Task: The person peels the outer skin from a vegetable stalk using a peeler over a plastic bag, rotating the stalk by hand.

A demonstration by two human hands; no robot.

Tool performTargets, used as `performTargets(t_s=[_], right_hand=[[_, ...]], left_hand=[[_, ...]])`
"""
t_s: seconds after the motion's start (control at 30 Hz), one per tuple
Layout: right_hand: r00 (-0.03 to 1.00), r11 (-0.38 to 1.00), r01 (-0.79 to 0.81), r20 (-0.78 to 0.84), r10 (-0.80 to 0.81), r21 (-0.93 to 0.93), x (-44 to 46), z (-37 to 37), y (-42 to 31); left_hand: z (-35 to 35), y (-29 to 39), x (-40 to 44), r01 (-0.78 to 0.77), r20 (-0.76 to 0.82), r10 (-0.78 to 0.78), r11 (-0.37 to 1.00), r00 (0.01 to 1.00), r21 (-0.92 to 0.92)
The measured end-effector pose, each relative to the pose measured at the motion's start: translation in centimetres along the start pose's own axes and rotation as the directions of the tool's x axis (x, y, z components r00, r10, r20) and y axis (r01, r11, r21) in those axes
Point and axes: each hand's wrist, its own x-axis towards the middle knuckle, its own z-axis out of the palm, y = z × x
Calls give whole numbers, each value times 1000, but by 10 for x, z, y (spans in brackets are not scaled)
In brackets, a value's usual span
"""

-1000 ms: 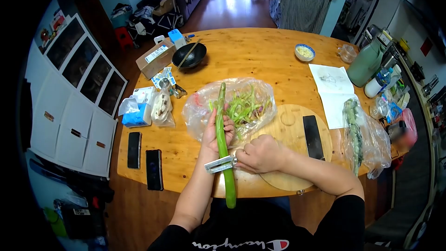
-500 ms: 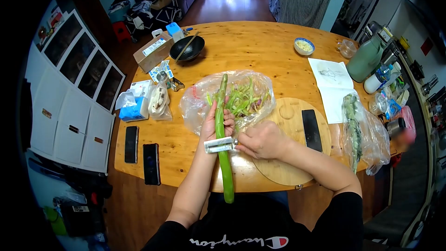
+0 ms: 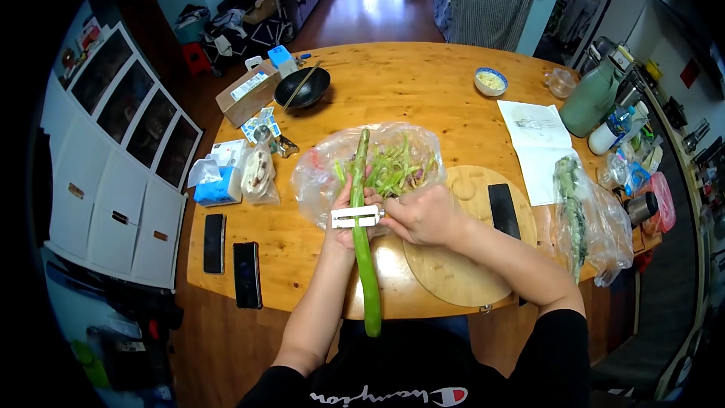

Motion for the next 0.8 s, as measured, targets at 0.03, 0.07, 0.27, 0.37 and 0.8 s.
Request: performTargets(t_s=[0.03,0.07,0.27,0.37,0.8], right_hand=[[1000,1000,14,-8,-14,7,1,-2,-1],[1000,999,28,-15,-27,16,2,-2,-2],[997,1000,0,-81,1,16,6,6,12],[996,999,-48,-77,47,-8,8,9,20],[982,984,-166,-100,160,-56,17,14,30]], left_hand=[[-3,1,0,26,53,-24,999,998,-45],[-2,1,-1,13,26,-13,1000,1000,-12],[4,1,-3,-7,-83,4,1000,996,-29],[6,2,-6,8,18,-8,1000,1000,14],[-12,5,-2,27,28,-27,1000,999,-5]])
